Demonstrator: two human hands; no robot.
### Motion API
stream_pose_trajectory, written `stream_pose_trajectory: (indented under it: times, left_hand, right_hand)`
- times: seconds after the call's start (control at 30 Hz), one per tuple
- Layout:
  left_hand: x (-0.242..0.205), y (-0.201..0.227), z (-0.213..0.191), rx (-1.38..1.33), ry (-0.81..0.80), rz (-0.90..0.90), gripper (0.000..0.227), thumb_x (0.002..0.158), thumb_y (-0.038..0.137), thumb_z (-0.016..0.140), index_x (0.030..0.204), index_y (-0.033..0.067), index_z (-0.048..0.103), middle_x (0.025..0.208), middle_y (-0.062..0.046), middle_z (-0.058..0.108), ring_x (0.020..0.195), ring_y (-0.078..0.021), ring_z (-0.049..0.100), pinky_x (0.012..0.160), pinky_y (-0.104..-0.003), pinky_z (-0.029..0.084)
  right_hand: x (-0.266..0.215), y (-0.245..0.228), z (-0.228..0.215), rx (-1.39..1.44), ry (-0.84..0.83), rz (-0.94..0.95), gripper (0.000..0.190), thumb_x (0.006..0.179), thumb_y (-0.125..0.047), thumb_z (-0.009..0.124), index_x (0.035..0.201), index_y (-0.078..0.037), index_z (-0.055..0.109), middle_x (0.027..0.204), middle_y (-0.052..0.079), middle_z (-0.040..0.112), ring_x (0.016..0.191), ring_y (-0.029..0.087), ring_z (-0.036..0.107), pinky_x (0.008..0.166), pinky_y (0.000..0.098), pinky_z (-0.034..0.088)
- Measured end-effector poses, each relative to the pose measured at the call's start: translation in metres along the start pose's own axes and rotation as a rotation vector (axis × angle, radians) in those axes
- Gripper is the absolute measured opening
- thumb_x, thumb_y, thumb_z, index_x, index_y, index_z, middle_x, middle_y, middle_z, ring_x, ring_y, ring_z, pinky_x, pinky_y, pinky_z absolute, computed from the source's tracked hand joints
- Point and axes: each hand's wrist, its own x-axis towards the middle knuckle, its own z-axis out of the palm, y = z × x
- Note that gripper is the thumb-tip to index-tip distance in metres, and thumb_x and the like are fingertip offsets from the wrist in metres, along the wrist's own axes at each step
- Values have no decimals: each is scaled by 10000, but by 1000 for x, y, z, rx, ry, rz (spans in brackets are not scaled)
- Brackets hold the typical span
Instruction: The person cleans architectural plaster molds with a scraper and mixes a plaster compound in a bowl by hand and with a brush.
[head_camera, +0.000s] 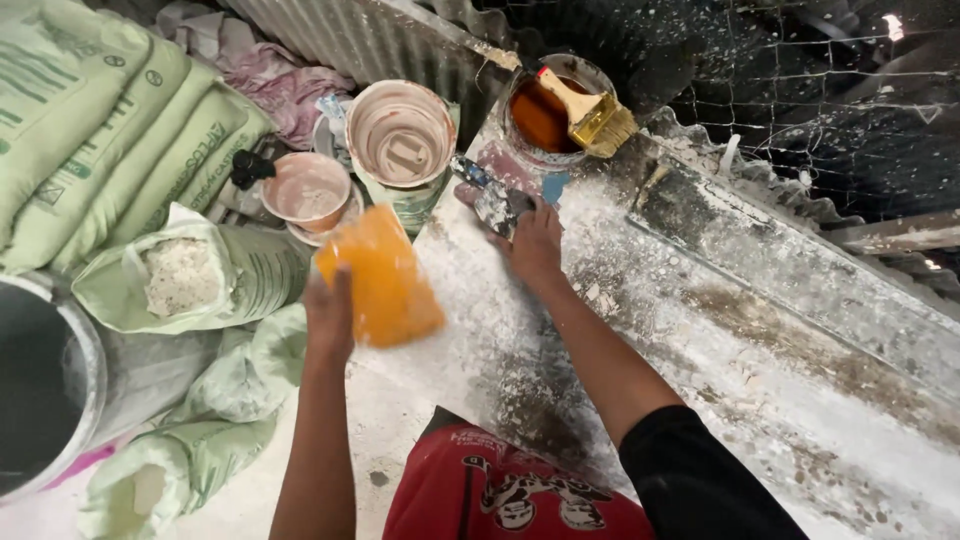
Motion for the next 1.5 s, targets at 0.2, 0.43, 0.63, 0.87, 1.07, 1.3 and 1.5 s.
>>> stream_pose_trajectory:
  times: [0.2, 0.43, 0.63, 0.87, 1.07, 1.3, 1.5]
  left_hand:
    - [-77, -25, -35, 216, -340, -421, 335, 935, 296, 768, 1169, 57, 747, 969, -117, 756, 883, -220, 698, 810, -425, 545]
    - [-34, -25, -57, 715, -554, -181, 379, 952, 414, 668, 1219, 155, 742, 1016, -188, 764, 992, -423, 725, 867, -552, 564]
    - [-102, -85, 90, 366, -585, -59, 585, 855, 238, 750, 1350, -39, 610, 1031, -320, 703, 981, -456, 703, 808, -561, 549]
    - [-205, -106, 267, 479, -840, 261, 733, 972, 422, 516, 1468, -108, 422, 1234, -436, 603, 1163, -585, 603, 1000, -664, 472]
    - [-84, -59, 277, 1117, -740, 377, 343, 888, 196, 663, 1143, -34, 665, 943, -234, 709, 899, -471, 735, 753, -607, 591]
    - [-242, -71, 421, 1181, -739, 544, 174, 950, 30, 554, 1090, 10, 654, 921, -145, 747, 858, -405, 773, 676, -550, 623]
    - [-275, -170, 513, 1009, -905, 551, 491, 993, 161, 540, 1483, 155, 513, 1366, -149, 633, 1212, -375, 659, 1019, -583, 507]
  right_hand:
    - [-11, 3, 14, 130, -68, -39, 988, 836, -666, 749, 1407, 76, 436, 1402, 309, 386, 1333, 512, 403, 1068, 618, 372]
    - [-135, 69, -14, 562, 232, -82, 147, 1056, -194, 612, 1146, -88, 661, 1066, 98, 608, 1039, 332, 658, 900, 424, 530]
    - [-315, 114, -19, 513, 330, 459, 250, 1012, -300, 722, 1077, -59, 721, 1006, 188, 736, 965, 384, 724, 829, 466, 591]
    - [-393, 118, -14, 446, 495, 371, 370, 1053, -120, 519, 1411, -35, 559, 1440, 182, 536, 1394, 460, 434, 1139, 573, 374]
    - [-445, 181, -26, 403, 475, 471, 445, 1069, -133, 498, 1485, 3, 417, 1496, 227, 423, 1452, 497, 315, 1188, 618, 269]
    - [-479, 258, 0, 542, 557, 429, 488, 1073, -347, 454, 1441, -29, 490, 1484, 176, 473, 1451, 475, 358, 1165, 535, 354]
    - [-519, 345, -18, 385, 408, 297, 445, 990, -121, 532, 1421, -18, 488, 1541, 177, 445, 1476, 455, 353, 1211, 577, 257]
